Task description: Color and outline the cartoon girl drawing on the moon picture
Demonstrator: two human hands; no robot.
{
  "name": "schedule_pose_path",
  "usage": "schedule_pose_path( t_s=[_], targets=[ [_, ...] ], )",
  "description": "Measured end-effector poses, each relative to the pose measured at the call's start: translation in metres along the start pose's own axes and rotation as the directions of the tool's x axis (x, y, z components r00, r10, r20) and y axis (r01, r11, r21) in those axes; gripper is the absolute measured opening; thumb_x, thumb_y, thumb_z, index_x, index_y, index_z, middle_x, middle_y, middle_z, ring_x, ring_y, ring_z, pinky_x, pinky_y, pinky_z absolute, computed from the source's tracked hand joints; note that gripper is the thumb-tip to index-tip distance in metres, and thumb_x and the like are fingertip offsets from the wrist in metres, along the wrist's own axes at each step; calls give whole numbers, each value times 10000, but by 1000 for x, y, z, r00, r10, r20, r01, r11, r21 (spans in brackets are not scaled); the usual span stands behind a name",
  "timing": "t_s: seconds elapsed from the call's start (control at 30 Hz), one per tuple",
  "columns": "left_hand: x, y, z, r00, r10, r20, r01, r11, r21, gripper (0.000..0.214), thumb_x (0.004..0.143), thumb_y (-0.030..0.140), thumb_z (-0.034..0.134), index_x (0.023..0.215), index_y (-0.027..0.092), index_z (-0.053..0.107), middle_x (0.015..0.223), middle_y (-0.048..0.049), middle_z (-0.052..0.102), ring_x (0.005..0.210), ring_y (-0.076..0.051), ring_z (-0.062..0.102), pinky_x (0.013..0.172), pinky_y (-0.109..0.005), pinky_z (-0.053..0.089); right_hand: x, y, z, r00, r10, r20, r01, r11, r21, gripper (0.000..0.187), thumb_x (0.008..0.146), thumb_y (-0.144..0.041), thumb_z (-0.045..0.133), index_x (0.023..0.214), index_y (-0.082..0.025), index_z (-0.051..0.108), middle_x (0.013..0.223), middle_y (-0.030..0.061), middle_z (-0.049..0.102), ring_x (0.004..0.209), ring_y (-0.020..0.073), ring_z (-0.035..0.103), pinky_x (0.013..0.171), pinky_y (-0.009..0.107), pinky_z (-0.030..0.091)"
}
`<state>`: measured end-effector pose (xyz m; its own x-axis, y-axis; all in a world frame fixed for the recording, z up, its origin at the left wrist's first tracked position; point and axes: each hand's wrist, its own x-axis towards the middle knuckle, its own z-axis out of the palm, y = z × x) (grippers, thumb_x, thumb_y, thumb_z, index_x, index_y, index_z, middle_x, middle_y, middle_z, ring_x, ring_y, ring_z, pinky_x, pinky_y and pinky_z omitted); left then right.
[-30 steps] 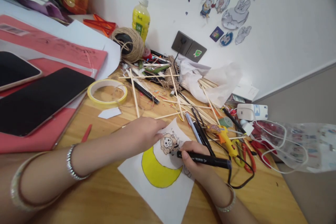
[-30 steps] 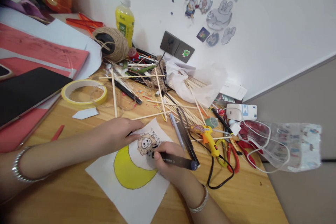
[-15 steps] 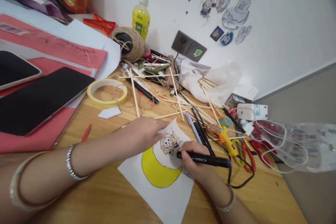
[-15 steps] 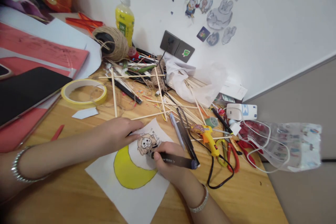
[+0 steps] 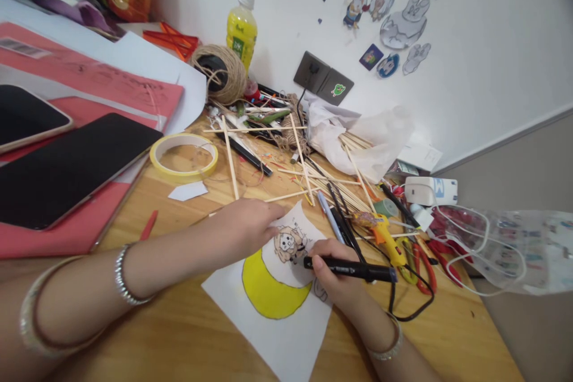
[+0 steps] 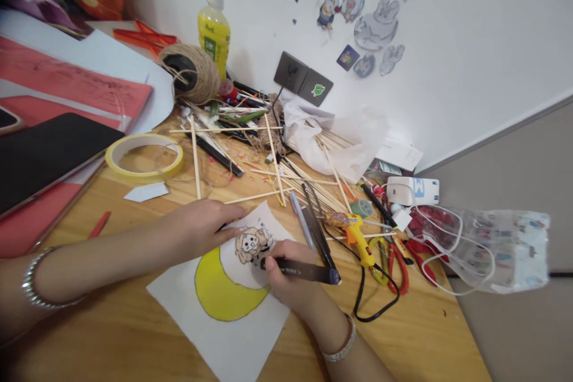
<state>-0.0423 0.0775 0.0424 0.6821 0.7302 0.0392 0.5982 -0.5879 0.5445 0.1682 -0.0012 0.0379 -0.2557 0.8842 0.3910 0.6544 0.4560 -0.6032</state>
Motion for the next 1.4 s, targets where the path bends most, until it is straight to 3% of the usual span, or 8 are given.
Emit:
schedule_pose_path(
  t_s=[1.4],
  targets=[
    [-1, -1, 1, 1000, 12, 9, -12, 1000, 17, 214, 859, 280, 522, 1043, 226, 616, 850, -39, 701, 676, -193, 623, 534, -257, 366, 0, 1, 1, 999, 41, -20, -40, 998, 48, 190, 820, -220, 526, 641, -195, 584, 539, 11, 611, 483, 153, 589, 467, 240, 463]
  ],
)
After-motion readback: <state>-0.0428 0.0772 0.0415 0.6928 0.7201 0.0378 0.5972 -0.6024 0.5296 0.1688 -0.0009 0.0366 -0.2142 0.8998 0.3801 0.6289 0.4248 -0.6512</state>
